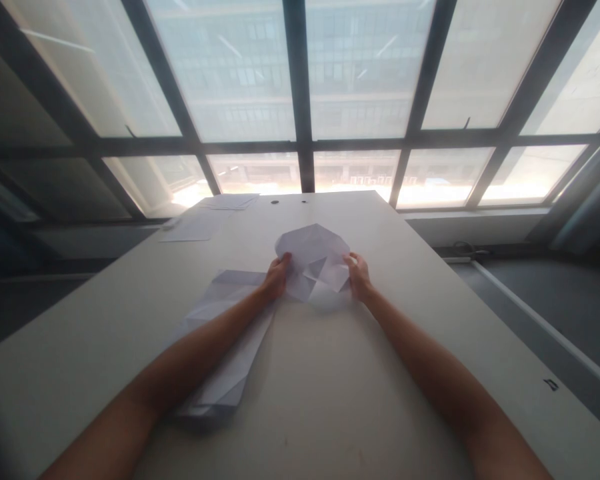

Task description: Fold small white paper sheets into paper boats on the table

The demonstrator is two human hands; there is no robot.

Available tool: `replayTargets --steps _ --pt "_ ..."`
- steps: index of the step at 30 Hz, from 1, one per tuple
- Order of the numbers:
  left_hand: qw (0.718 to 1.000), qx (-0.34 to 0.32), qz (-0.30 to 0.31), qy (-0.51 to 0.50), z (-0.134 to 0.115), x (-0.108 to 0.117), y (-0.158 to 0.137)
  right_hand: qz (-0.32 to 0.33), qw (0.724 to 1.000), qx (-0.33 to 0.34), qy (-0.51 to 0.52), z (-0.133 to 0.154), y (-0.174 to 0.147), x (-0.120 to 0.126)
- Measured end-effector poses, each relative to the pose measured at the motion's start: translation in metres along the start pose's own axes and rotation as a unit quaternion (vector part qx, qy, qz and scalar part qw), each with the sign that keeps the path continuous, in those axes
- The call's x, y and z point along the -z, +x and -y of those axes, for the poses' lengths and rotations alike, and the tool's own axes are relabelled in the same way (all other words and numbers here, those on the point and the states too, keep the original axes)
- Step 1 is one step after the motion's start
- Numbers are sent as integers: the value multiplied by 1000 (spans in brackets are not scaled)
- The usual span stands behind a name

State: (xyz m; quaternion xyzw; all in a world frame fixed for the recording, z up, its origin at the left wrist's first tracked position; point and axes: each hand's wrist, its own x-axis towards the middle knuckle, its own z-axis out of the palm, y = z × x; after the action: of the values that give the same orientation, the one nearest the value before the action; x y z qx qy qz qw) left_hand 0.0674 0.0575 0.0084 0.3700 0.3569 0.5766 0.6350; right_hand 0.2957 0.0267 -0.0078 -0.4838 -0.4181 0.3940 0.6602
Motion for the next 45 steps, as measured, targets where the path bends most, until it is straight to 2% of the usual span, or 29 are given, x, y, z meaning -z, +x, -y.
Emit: replayTargets --steps 2,4,6,9,12,14,17,21,23,27,31,35,37,41,45 --pt "1000 -12 -8 -5 0 1 2 67 995 -67 21 3 -7 -5" --pt "999 -28 -16 -6 0 1 3 103 990 -94 15 2 -11 -7" --pt "998 -51 -23 -7 0 2 4 81 993 -85 -10 -1 -10 -6" --pt "996 -84 -32 8 -1 3 5 -2 997 -60 -44 -6 -4 -1" --pt "993 -93 -46 62 -5 5 3 -55 996 -40 -60 -8 6 8" --pt "989 -96 -55 102 -7 7 2 -79 993 -4 -90 -6 13 16" --pt "983 -103 -55 144 -9 8 2 -84 980 66 -169 0 25 33" --pt "984 -97 -37 145 -6 5 2 -106 943 149 -280 6 36 53" --pt "988 -86 -15 130 -4 2 1 -123 936 153 -293 6 41 61" --pt "993 -56 52 94 -9 -1 0 -91 961 97 -242 4 47 73" --pt "990 -48 75 110 -30 -2 3 -47 978 54 -198 4 50 80" --pt "983 -23 67 171 -60 -7 1 -46 977 47 -204 11 49 79" --pt "975 -23 86 204 -78 -10 -4 -42 977 42 -204 15 47 77" --pt "946 -34 157 282 -120 -9 -24 -7 981 30 -192 25 43 66" --pt "907 -4 214 364 -160 14 -54 41 981 12 -189 34 34 40"
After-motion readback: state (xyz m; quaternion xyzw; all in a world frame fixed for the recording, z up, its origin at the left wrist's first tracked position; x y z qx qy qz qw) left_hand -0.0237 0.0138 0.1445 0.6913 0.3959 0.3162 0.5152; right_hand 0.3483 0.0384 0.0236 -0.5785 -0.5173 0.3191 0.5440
